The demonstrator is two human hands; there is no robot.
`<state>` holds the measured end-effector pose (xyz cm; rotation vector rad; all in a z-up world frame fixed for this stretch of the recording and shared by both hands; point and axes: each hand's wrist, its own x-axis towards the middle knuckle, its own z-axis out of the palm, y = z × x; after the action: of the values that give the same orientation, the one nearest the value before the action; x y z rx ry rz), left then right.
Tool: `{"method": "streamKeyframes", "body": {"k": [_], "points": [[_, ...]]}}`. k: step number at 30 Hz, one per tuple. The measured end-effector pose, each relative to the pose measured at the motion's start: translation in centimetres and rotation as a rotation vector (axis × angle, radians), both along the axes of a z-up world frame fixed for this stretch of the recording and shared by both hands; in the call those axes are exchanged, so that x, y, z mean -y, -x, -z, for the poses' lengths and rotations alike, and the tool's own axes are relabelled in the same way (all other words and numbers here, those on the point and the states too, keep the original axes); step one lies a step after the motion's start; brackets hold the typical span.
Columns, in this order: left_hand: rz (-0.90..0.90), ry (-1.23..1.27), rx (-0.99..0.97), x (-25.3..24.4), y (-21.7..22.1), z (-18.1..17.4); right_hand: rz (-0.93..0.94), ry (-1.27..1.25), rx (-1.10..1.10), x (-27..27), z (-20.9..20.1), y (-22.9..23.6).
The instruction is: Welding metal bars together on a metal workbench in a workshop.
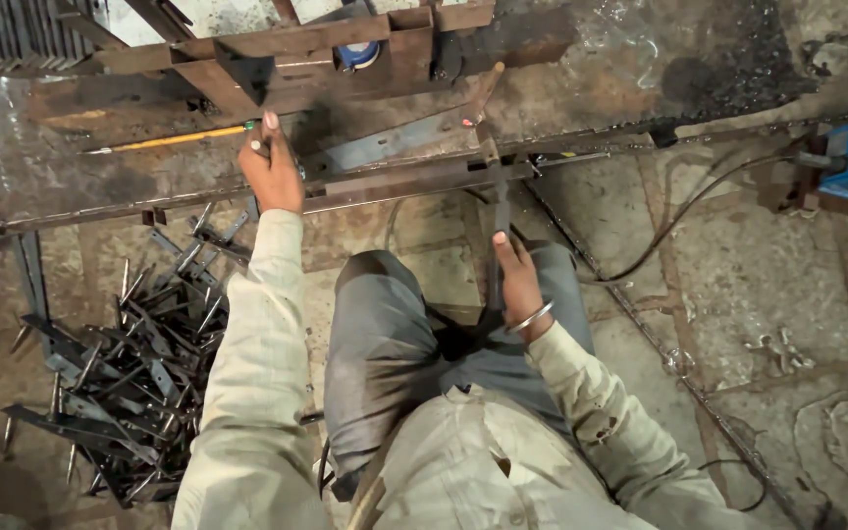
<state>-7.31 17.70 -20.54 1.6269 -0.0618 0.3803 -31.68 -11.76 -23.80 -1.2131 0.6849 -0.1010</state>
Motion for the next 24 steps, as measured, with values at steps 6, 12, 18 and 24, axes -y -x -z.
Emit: {"method": "streamKeyframes", "body": {"k": [6,12,18,24], "points": [[-0.015,-0.007,-0.007,0.2,0.0,-0.6,-0.024,-0.090,-0.029,-1.5,-4.1,-0.2],[-0.014,0.017,-0.025,0.3,0.2,-0.5,-0.097,0.036,0.056,-1.5,-1.7,-0.1],[-0.029,-0.021,0.007,0.5,0.3,-1.3,-0.090,-0.068,-0.060,-1.4,-1.9,-0.6],[-0.001,0.027,-0.004,0.3,0.0,-0.2,-0.127,0.060,0.059,-1.3,-2.8,-0.5]]}}
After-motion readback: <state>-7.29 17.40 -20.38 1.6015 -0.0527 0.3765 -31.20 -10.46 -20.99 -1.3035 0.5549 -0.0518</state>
